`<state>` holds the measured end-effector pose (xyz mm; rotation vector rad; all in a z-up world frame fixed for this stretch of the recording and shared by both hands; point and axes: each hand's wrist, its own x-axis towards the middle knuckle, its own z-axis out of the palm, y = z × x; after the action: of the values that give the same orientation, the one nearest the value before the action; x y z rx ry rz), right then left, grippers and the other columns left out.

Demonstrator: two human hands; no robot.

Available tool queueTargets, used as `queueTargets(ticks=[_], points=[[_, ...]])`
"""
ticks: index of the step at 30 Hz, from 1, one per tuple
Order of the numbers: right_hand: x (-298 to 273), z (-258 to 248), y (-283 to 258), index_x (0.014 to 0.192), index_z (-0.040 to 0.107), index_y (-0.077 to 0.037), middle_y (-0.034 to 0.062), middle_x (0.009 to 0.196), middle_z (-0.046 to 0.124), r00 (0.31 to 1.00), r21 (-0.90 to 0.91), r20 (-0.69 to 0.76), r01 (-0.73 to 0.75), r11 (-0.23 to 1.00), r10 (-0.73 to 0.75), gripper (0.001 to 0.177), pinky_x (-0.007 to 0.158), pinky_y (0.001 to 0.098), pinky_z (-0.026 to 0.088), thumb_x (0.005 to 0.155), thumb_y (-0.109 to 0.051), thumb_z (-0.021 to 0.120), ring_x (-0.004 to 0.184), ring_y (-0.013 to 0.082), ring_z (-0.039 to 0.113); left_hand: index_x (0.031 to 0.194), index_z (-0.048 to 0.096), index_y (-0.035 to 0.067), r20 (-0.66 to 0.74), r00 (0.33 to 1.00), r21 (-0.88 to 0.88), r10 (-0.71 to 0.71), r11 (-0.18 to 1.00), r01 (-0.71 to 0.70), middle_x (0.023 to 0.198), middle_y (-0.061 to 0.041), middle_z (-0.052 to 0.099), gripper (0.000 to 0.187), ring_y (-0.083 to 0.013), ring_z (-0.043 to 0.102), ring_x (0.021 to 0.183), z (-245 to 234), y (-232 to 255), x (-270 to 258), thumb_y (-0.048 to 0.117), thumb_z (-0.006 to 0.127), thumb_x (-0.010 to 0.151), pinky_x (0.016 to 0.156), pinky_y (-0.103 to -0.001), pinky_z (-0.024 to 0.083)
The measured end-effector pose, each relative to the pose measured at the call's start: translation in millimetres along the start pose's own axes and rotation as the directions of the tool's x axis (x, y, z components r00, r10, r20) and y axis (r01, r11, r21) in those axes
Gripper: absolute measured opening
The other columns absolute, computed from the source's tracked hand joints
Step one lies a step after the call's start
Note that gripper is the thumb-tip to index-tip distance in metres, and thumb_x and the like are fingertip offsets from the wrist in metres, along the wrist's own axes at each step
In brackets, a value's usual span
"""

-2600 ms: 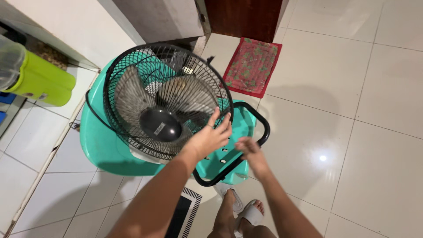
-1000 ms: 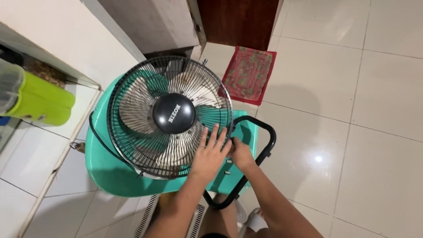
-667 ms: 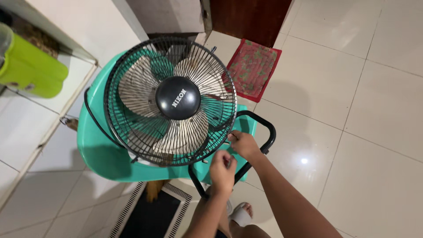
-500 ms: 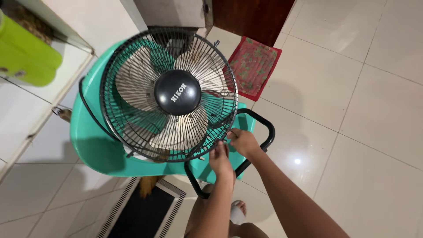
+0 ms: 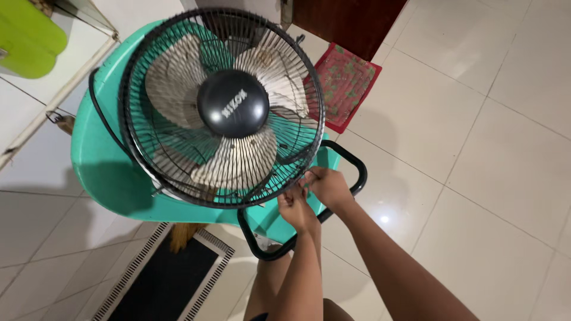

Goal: The person places an electric fan onto a plastic chair, unfastens the clips around the fan cage, and removes the front grill from the fan by hand.

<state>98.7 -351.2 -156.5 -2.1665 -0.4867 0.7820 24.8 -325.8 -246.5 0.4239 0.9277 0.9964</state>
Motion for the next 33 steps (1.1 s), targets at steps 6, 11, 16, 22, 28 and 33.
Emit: queueTargets(ticks=[6, 11, 16, 22, 28, 33], points=[[-18, -53, -33, 0.096, 0.072, 0.0, 0.0048, 0.079, 0.07, 0.984, 0.192, 0.086, -0.169, 0.967, 0.155, 0.037, 0.076, 0.0312, 0.052, 0.097, -0.034, 0.057, 0.078, 0.0138, 0.065, 0.102, 0.061, -0.006, -0.028, 0.999, -0.027, -0.046, 0.999, 0.045, 0.102, -0.015, 0.074, 0.015, -0.0205, 0.072, 0.085, -20, -39, 40, 0.002, 0.069, 0.092, 0.066, -0.032, 0.052], [-33, -54, -36, 0.101, 0.072, -0.001, 0.0046, 0.083, 0.07, 0.986, 0.253, 0.153, -0.099, 0.962, 0.061, 0.035, 0.079, 0.0304, 0.051, 0.094, -0.033, 0.06, 0.082, 0.0139, 0.065, 0.11, 0.06, -0.006, -0.066, 0.99, -0.139, -0.122, 0.984, 0.112, 0.104, -0.014, 0.072, 0.024, -0.0221, 0.068, 0.085, -16, -34, 49, 0.007, 0.069, 0.091, 0.067, -0.03, 0.054], [-36, -35, -37, 0.111, 0.064, -0.004, 0.006, 0.105, 0.07, 0.992, 0.692, 0.12, -0.059, 0.719, -0.034, 0.033, 0.097, 0.037, 0.056, 0.09, -0.03, 0.061, 0.101, 0.0226, 0.07, 0.127, 0.063, 0.005, -0.173, 0.967, -0.12, -0.186, 0.979, 0.167, 0.111, -0.007, 0.068, 0.035, -0.0197, 0.064, 0.093, -2, 12, 41, 0.017, 0.067, 0.094, 0.068, -0.028, 0.051], [-29, -32, -76, 0.09, 0.048, -0.002, 0.0277, 0.104, 0.07, 0.96, 0.956, 0.187, -0.227, 0.187, 0.21, 0.032, 0.092, 0.0482, 0.061, 0.097, -0.033, 0.054, 0.101, 0.0408, 0.075, 0.14, 0.042, 0.012, -0.268, 0.963, 0.015, -0.028, 0.999, 0.033, 0.136, -0.006, 0.055, 0.067, -0.025, 0.063, 0.112, -10, 45, 56, -0.005, 0.068, 0.08, 0.084, -0.039, 0.059], [-20, -44, -72, 0.108, 0.066, -0.01, 0.0112, 0.112, 0.072, 0.972, 0.965, 0.231, -0.224, -0.136, 0.036, 0.025, 0.089, 0.04, 0.059, 0.098, -0.032, 0.063, 0.099, 0.0241, 0.071, 0.163, 0.017, 0.016, -0.284, 0.916, 0.327, 0.284, 0.927, -0.186, 0.156, -0.016, 0.046, 0.092, -0.0313, 0.054, 0.133, -8, 109, 47, -0.007, 0.06, 0.085, 0.11, -0.043, 0.044], [4, -57, -84, 0.114, 0.07, -0.006, 0.0081, 0.118, 0.072, 0.974, 0.786, 0.17, -0.224, -0.575, -0.147, 0.016, 0.1, 0.0365, 0.058, 0.104, -0.012, 0.06, 0.111, 0.0222, 0.07, 0.161, 0.018, 0.012, -0.106, 0.895, 0.455, 0.434, 0.821, -0.344, 0.159, -0.019, 0.038, 0.091, -0.0296, 0.049, 0.137, -11, 167, 67, -0.006, 0.065, 0.086, 0.111, -0.038, 0.042]])
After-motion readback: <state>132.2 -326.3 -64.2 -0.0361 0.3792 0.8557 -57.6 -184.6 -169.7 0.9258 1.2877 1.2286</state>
